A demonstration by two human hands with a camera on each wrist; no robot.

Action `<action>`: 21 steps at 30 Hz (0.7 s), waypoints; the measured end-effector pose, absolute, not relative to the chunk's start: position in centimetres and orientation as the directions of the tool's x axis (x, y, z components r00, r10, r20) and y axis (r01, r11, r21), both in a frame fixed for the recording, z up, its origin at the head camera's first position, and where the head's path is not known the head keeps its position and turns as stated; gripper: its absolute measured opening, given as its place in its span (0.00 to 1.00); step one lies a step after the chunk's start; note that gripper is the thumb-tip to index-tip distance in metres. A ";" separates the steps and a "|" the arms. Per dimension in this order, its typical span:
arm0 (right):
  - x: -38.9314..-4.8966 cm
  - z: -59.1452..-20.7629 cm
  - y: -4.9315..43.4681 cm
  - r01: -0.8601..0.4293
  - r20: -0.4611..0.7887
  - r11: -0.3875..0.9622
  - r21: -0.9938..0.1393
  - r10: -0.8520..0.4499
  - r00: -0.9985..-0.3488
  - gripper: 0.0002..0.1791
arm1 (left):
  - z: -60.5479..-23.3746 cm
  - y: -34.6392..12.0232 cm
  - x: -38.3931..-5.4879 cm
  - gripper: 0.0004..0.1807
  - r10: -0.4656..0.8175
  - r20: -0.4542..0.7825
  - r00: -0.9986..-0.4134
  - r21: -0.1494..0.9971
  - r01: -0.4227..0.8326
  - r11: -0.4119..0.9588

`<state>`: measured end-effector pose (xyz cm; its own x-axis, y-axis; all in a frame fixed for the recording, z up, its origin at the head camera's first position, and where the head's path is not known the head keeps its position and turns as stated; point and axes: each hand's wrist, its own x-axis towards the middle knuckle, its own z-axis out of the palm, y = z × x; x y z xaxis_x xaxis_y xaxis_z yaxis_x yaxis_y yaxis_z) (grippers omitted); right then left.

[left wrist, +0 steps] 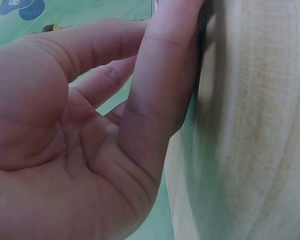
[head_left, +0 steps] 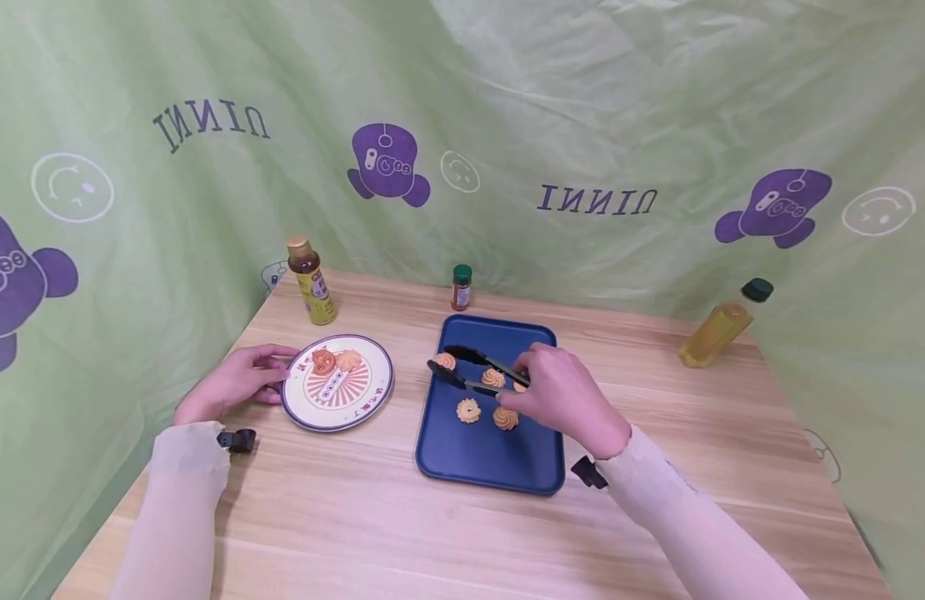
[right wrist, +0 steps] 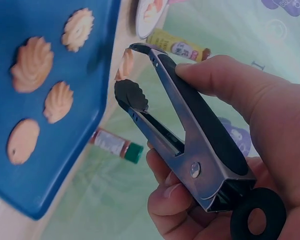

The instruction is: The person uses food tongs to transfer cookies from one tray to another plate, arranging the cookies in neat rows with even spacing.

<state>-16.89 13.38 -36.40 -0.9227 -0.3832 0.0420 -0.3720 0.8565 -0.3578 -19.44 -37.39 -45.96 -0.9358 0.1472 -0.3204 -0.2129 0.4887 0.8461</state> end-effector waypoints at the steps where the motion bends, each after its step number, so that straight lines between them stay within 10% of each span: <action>1: -16.9 -36.3 13.1 -0.371 0.039 0.853 -0.367 -0.385 -0.922 0.19 | -45.9 -37.4 -19.4 0.31 0.148 -0.319 -0.936 0.846 -0.211 0.490; 21: -16.6 -37.6 3.2 -0.514 0.102 0.752 -0.413 -0.523 -0.846 0.17 | -45.7 -37.3 -19.3 0.31 0.141 -0.325 -0.935 0.847 -0.221 0.483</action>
<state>-16.55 3.21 -37.55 -0.8463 -0.5229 0.1019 -0.5142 0.7518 -0.4127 -19.28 -37.29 -45.68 -0.9352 0.1410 -0.3248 -0.2213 0.4834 0.8470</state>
